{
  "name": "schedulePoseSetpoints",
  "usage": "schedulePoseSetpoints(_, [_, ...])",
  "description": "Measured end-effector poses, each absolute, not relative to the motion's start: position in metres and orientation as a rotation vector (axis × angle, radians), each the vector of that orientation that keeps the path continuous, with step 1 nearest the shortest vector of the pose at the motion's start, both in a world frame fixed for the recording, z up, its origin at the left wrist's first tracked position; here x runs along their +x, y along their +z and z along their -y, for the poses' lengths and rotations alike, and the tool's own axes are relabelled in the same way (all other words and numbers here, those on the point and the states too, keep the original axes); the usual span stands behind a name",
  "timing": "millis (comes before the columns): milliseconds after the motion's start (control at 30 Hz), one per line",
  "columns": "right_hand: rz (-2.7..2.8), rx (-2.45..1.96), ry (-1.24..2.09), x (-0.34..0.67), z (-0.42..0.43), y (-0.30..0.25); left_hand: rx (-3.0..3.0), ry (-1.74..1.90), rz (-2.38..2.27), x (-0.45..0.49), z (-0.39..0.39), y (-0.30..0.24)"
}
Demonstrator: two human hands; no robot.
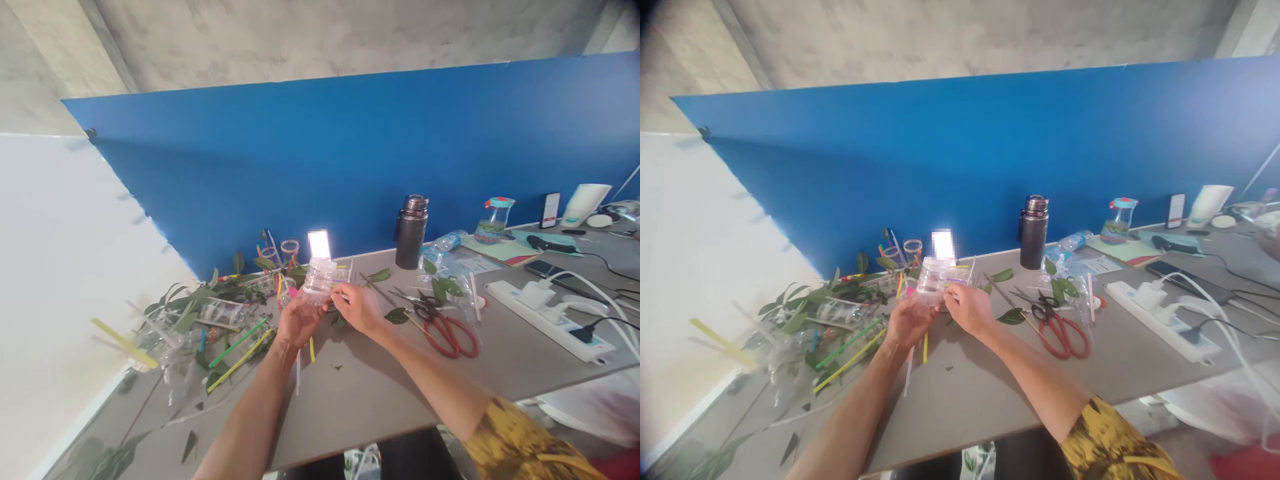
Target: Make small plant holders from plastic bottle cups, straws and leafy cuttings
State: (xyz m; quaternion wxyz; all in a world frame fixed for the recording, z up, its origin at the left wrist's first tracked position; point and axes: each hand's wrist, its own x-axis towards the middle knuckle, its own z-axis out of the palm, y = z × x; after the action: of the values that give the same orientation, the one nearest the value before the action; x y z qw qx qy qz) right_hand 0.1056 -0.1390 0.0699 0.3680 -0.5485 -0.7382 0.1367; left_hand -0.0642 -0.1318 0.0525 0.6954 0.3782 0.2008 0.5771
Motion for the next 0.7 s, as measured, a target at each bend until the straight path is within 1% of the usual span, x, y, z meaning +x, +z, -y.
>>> schedulePoseSetpoints(233, [1.958, -1.418, 0.359, 0.105, 0.141, 0.068, 0.946, 1.403, -0.676, -0.055, 0.13, 0.051])
schedulePoseSetpoints(467, [2.011, -1.21, 0.779, 0.12, 0.134, 0.071, 1.005, 1.505, -0.807, -0.068, 0.118, 0.047])
schedulePoseSetpoints(533, [2.021, -1.256, 0.725, 0.139, 0.134, 0.077, 0.992, 1.514, -0.808, -0.07, 0.117, 0.048])
schedulePoseSetpoints(567, [2.029, -1.321, 0.645, 0.153, 0.135, 0.082, 0.98, 1.51, -0.8, -0.071, 0.117, 0.049])
schedulePoseSetpoints(700, [2.126, -1.85, 0.211, 0.222, 0.139, 0.1, 0.951, 1.48, -0.778, -0.068, 0.121, 0.054])
